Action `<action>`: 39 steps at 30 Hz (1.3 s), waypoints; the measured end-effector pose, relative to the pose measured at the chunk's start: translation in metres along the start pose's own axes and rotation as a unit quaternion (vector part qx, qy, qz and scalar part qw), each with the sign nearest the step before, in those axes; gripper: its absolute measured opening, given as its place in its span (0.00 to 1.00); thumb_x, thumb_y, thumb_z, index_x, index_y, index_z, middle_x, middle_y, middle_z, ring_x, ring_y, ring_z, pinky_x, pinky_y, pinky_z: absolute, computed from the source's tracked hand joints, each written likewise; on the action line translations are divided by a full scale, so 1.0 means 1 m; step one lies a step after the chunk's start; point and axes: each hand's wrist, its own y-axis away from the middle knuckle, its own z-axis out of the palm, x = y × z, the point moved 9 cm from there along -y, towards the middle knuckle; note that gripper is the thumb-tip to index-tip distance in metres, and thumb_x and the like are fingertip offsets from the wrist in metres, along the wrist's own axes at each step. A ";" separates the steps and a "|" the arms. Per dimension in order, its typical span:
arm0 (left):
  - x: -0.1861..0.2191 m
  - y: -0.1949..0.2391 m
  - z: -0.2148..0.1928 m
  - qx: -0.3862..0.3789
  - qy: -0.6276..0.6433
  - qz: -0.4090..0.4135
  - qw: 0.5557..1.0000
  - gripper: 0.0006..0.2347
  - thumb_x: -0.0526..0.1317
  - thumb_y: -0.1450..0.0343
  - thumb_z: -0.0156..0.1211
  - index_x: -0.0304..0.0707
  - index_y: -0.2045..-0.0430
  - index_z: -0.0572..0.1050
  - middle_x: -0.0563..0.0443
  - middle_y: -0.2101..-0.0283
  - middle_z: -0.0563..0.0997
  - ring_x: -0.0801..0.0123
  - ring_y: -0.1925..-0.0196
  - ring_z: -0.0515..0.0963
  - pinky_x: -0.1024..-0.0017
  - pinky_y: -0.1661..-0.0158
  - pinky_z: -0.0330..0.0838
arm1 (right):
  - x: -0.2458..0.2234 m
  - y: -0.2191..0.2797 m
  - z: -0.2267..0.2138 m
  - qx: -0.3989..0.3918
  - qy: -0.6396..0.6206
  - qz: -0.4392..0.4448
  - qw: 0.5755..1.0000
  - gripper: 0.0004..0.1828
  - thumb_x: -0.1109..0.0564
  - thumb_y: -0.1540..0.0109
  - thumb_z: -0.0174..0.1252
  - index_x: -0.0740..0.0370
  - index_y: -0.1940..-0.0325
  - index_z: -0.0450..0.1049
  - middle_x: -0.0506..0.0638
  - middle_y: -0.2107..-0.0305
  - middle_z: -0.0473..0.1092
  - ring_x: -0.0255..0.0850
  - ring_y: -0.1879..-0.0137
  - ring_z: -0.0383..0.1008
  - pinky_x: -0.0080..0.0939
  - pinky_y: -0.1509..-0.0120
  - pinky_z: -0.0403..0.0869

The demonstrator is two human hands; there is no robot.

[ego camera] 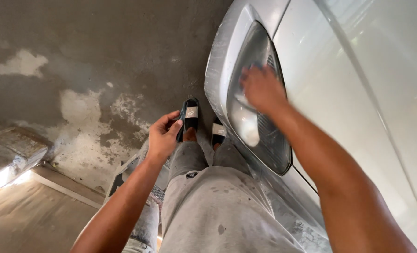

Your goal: Sand and polish a car headlight using a sanding block and a wet cloth.

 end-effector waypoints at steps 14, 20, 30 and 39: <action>-0.026 -0.017 0.109 0.076 -0.157 0.200 0.964 0.16 0.35 0.28 0.64 0.33 0.45 0.77 0.44 0.49 0.82 0.66 0.54 0.83 0.70 0.54 0.77 | -0.096 0.174 0.037 -0.104 -0.054 -0.172 0.978 0.23 0.56 0.39 0.51 0.57 0.38 0.72 0.51 0.32 0.61 0.48 0.23 0.54 0.57 0.20 0.48; -0.045 0.012 0.209 0.174 -0.210 0.236 0.933 0.14 0.33 0.27 0.60 0.37 0.46 0.77 0.42 0.45 0.78 0.54 0.52 0.80 0.63 0.50 0.75 | -0.027 0.204 0.009 -0.024 -0.132 -0.026 0.991 0.27 0.51 0.33 0.47 0.52 0.29 0.65 0.49 0.27 0.56 0.47 0.23 0.51 0.55 0.22 0.48; -0.084 0.140 0.261 0.171 -0.204 0.381 0.885 0.16 0.31 0.25 0.56 0.42 0.41 0.73 0.37 0.38 0.71 0.43 0.38 0.71 0.57 0.40 0.69 | 0.011 0.222 -0.010 0.195 -0.137 0.129 0.963 0.22 0.52 0.28 0.51 0.56 0.30 0.72 0.52 0.28 0.62 0.50 0.22 0.58 0.57 0.19 0.50; -0.093 0.013 0.210 0.289 -0.171 0.252 0.908 0.10 0.35 0.22 0.56 0.37 0.47 0.78 0.39 0.45 0.82 0.49 0.41 0.80 0.62 0.40 0.74 | 0.003 0.219 -0.020 0.188 -0.152 0.085 0.967 0.22 0.54 0.28 0.53 0.57 0.29 0.72 0.52 0.27 0.62 0.52 0.22 0.58 0.59 0.18 0.50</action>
